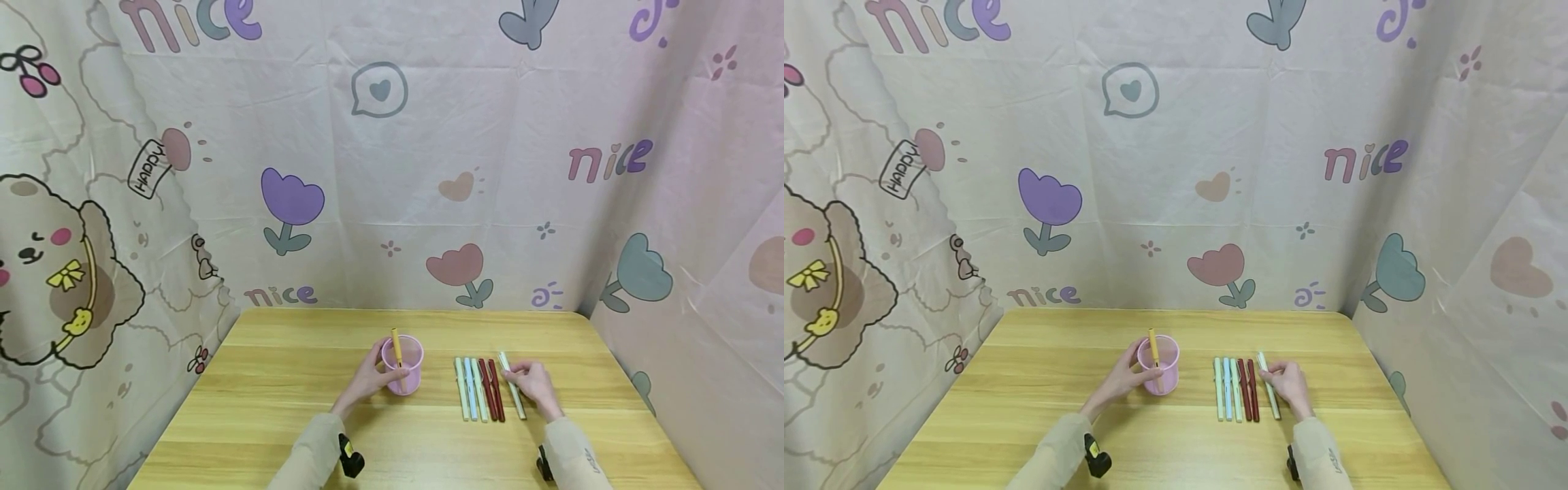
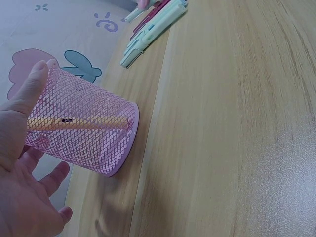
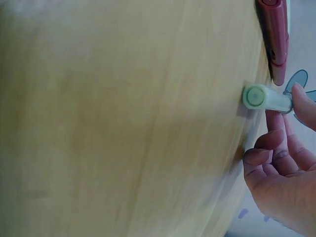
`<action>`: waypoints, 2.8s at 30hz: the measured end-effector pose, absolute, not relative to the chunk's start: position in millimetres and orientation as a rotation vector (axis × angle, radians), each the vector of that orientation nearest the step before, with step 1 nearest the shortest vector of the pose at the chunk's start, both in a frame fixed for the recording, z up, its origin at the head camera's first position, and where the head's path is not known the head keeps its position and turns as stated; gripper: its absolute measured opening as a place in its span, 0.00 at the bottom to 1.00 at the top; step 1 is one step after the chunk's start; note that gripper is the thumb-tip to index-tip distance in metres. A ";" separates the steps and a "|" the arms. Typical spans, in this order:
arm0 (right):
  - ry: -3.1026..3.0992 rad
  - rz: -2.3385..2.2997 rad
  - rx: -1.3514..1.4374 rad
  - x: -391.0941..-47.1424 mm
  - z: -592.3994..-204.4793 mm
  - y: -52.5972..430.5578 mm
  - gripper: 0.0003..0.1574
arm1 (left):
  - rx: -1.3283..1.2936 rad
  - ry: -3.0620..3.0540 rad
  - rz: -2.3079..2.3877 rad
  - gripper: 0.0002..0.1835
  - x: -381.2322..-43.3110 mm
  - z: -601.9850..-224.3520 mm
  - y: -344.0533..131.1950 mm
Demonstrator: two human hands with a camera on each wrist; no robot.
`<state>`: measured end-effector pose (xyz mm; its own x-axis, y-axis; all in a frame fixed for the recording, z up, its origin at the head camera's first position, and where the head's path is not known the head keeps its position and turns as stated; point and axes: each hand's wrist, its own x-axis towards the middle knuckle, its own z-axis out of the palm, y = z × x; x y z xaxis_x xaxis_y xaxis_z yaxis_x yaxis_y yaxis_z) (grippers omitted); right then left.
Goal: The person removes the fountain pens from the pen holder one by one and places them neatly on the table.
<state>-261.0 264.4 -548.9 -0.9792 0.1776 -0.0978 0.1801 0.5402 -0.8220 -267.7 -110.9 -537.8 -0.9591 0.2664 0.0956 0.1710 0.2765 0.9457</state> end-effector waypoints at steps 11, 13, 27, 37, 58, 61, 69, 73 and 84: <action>2.907 -1.208 0.273 -261.6 -551.5 265.1 0.17 | 0.405 2.442 1.785 0.47 -266.8 -536.4 -109.5; 2.914 -1.181 0.271 -261.8 -551.6 265.0 0.17 | 0.404 2.441 1.787 0.47 -266.7 -536.0 -109.4; 2.884 -1.195 0.205 -259.0 -549.0 266.8 0.16 | 0.392 2.461 1.769 0.47 -264.8 -535.7 -110.0; 2.846 -1.193 0.233 -256.6 -546.2 264.7 0.14 | 0.392 2.470 1.766 0.47 -264.1 -535.4 -109.3; 2.831 -1.204 0.218 -259.2 -548.1 264.1 0.15 | 0.505 2.524 1.737 0.46 -260.6 -533.7 -110.2; 2.815 -1.198 0.234 -259.2 -547.7 263.8 0.15 | 0.496 2.505 1.742 0.47 -261.5 -534.2 -110.3; 2.791 -1.191 0.250 -259.1 -546.4 262.4 0.16 | 0.431 2.440 1.780 0.47 -264.2 -533.6 -110.5; 2.784 -1.198 0.249 -258.8 -546.7 262.6 0.16 | 0.423 2.442 1.780 0.47 -264.6 -534.3 -110.5; 2.797 -1.200 0.238 -258.7 -547.5 262.4 0.15 | 0.417 2.452 1.772 0.47 -264.4 -535.8 -110.6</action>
<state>-258.7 262.4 -547.5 -0.9840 0.1075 -0.1424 0.1773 0.6797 -0.7117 -264.4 -110.6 -535.8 -0.9589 0.2698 0.0881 0.1684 0.2907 0.9419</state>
